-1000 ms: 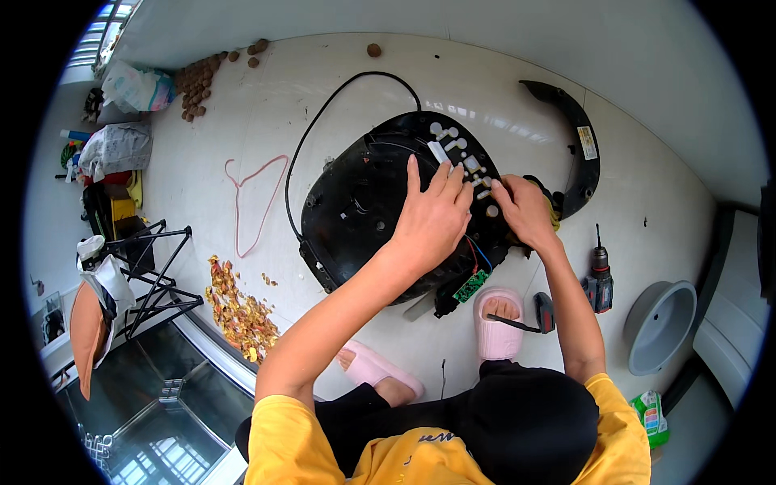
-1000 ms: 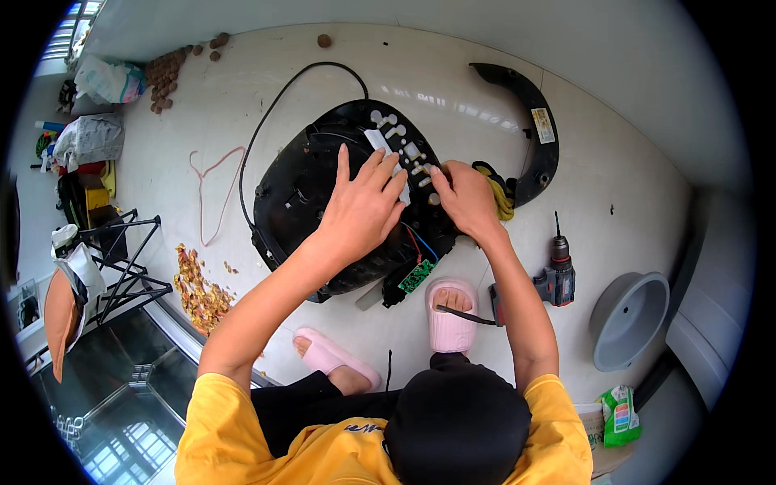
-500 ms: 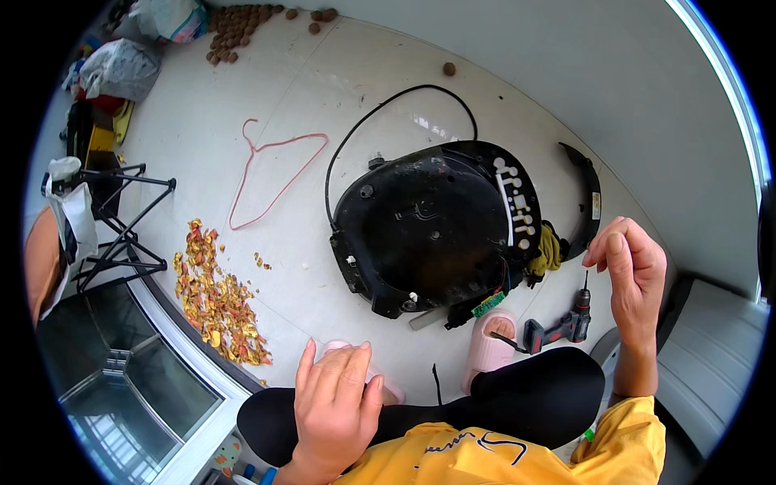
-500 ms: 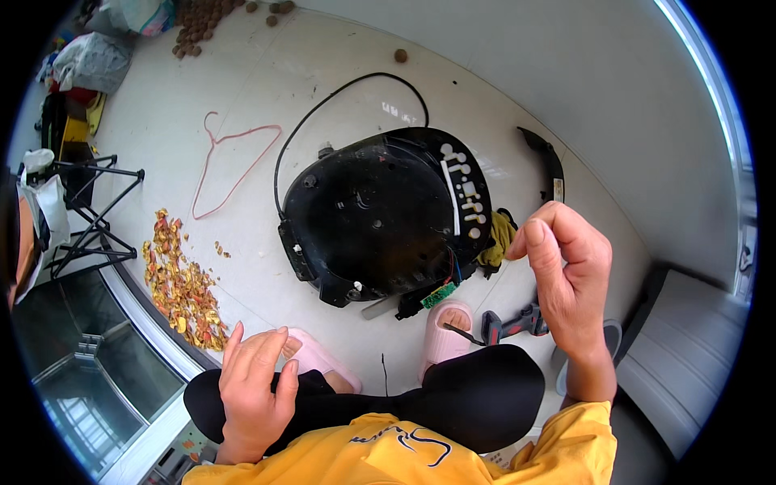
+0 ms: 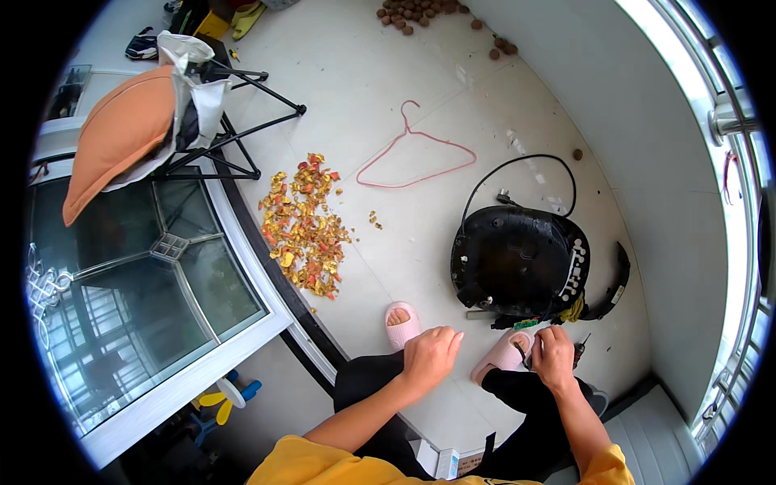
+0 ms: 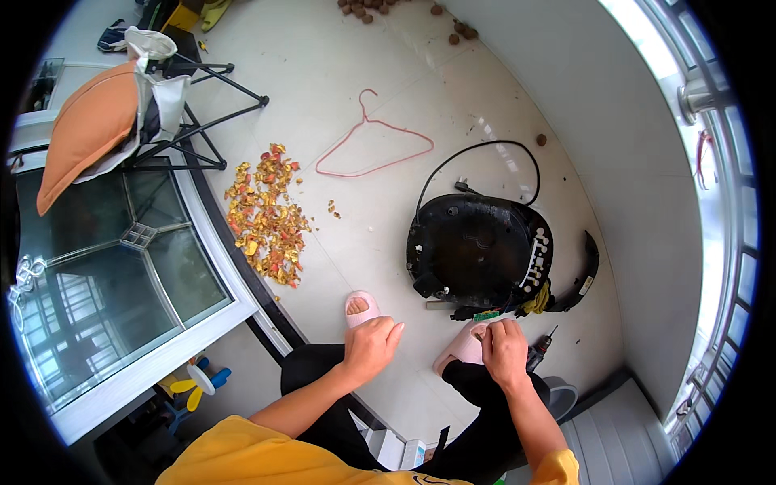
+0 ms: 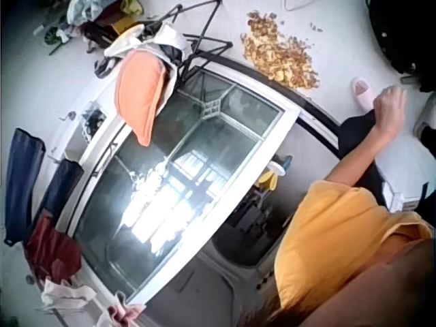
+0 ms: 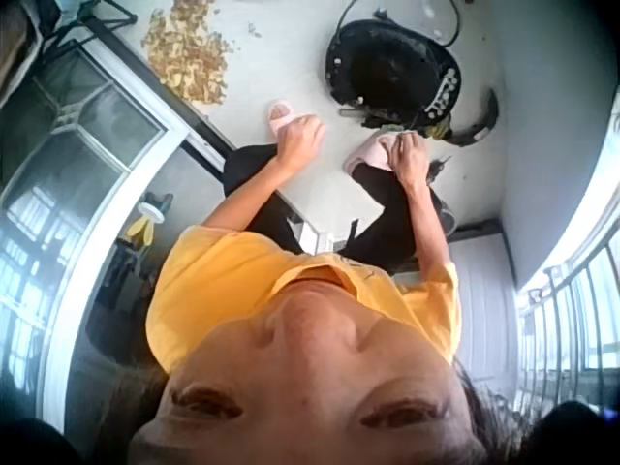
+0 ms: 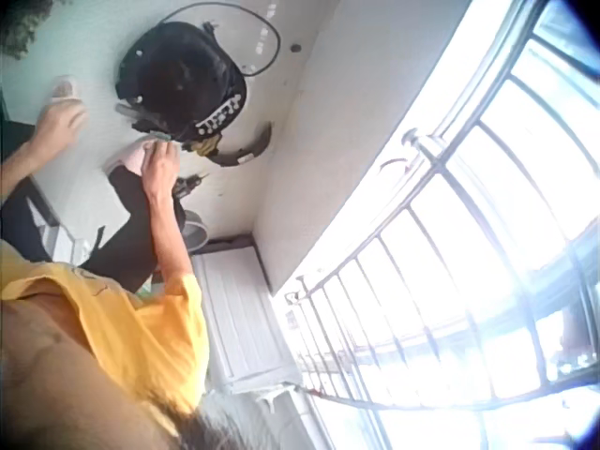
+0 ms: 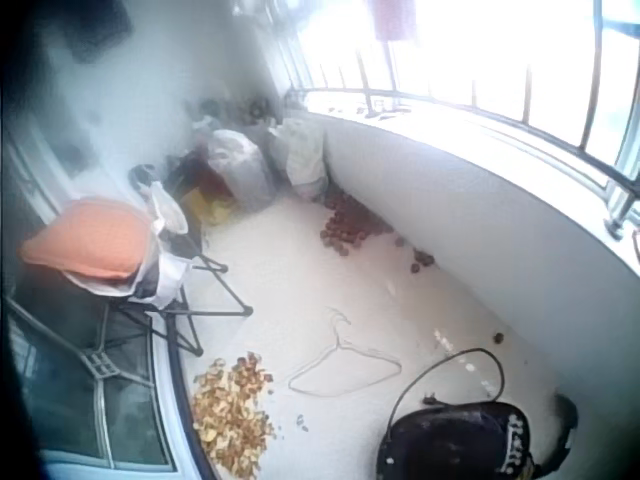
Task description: The person disassembles a black circular electronic device using a cordless drill and a screwdriver. They remove screws, detach a cover, and manipulate internal components including a circuit board and wires. The person then reassembles the device by replacing the cover and tightening screws.
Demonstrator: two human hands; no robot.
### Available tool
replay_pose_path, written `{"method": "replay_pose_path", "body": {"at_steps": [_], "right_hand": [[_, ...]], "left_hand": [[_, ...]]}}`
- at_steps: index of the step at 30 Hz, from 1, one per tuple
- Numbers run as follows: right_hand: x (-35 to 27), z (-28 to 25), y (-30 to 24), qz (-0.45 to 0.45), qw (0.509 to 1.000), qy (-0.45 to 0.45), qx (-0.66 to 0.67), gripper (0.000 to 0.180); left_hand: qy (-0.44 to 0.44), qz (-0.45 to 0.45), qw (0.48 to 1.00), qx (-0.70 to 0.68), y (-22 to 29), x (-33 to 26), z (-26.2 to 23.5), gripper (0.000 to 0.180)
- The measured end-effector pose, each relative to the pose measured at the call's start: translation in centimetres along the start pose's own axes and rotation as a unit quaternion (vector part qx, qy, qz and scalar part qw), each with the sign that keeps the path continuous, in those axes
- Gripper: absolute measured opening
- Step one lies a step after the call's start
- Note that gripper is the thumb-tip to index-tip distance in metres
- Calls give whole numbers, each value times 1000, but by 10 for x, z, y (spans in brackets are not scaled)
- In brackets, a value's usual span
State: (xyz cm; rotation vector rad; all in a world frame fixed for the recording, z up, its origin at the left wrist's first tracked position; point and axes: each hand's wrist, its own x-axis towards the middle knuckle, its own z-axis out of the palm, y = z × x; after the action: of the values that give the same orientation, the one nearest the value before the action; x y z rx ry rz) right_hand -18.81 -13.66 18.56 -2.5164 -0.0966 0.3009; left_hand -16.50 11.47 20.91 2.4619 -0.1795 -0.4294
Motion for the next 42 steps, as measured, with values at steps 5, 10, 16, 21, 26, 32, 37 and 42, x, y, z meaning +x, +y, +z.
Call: {"method": "replay_pose_path", "body": {"at_steps": [5,10,16,21,26,32,37,42], "right_hand": [[-57,20,-4,144,988,-44,-12,5],[-111,18,-72,173,964,-134,155,15],[64,39,-71,218,933,-150,245,20],[252,128,-45,386,727,-162,544,24],[354,272,-29,521,607,-41,600,43],[420,310,-10,541,471,173,674,25],[385,240,-130,355,829,114,416,26],[332,35,-302,155,945,-55,284,25]], "left_hand": [[-59,-104,993,5,10,-45,-4,33],[8,-207,960,-191,64,-100,-49,13],[59,-268,908,-315,48,-97,-111,18],[107,-229,927,-276,-23,-55,-107,14],[56,-149,966,-206,-58,-20,-137,14],[33,-173,956,-235,-81,5,-155,14],[57,-261,926,-268,-91,-15,-147,21],[139,-300,877,-349,-80,-18,-177,36]]}}
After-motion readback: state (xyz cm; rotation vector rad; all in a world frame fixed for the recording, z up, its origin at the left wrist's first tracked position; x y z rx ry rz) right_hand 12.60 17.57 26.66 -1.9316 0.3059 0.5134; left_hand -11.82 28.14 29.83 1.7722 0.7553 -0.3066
